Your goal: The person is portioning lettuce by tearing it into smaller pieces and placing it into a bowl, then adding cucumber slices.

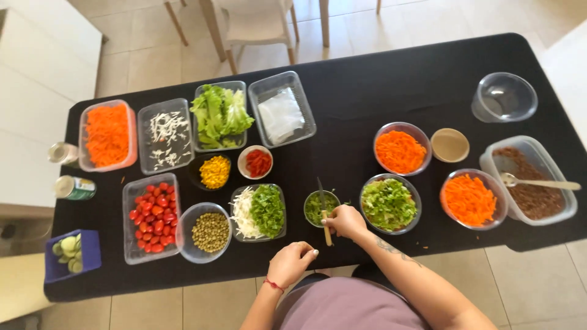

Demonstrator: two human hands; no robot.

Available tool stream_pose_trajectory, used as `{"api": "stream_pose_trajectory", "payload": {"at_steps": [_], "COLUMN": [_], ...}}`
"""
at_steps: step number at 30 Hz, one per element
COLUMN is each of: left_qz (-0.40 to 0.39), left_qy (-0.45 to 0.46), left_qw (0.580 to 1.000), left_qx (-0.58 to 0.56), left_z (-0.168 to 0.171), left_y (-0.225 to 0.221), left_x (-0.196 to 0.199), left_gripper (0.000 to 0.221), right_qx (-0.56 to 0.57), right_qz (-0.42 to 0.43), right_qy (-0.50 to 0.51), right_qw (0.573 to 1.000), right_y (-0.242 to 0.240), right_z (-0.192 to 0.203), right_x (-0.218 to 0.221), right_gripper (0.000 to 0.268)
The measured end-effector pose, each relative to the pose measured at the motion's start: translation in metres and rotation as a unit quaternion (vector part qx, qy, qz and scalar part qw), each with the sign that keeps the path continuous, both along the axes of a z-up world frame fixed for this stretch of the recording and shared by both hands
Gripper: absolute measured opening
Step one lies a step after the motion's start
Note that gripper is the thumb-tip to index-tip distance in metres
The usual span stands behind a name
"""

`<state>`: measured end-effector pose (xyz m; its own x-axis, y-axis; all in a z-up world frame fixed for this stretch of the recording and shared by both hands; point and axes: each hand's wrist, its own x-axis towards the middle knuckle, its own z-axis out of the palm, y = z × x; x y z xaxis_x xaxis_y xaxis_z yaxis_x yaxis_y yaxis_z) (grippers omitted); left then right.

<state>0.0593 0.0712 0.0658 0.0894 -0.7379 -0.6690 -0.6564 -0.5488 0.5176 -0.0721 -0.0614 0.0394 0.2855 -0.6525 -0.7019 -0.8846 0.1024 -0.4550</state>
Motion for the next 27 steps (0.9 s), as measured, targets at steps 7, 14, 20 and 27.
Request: {"api": "stream_pose_trajectory", "payload": {"at_steps": [7, 14, 20, 27], "left_qz": [0.04, -0.104, 0.173, -0.002], "left_qy": [-0.007, -0.056, 0.008, 0.079], "left_qw": [0.995, 0.805, 0.918, 0.938], "left_qx": [-0.09, -0.582, -0.357, -0.336], "left_z": [0.032, 0.024, 0.008, 0.069], "left_y": [-0.011, -0.096, -0.164, -0.109], "left_x": [-0.015, -0.074, -0.064, -0.1], "left_gripper": [0.024, 0.038, 0.05, 0.067], "right_qx": [-0.161, -0.319, -0.31, -0.438], "right_qz": [0.059, 0.147, -0.187, 0.019], "right_qy": [0.073, -0.081, -0.405, -0.139], "right_qw": [0.983, 0.933, 0.84, 0.888], "right_y": [0.001, -0.036, -0.03, -0.103], "right_z": [-0.006, -0.064, 0.134, 0.05], "right_x": [-0.014, -0.098, -0.078, -0.11], "right_gripper": [0.052, 0.026, 0.036, 0.071]}}
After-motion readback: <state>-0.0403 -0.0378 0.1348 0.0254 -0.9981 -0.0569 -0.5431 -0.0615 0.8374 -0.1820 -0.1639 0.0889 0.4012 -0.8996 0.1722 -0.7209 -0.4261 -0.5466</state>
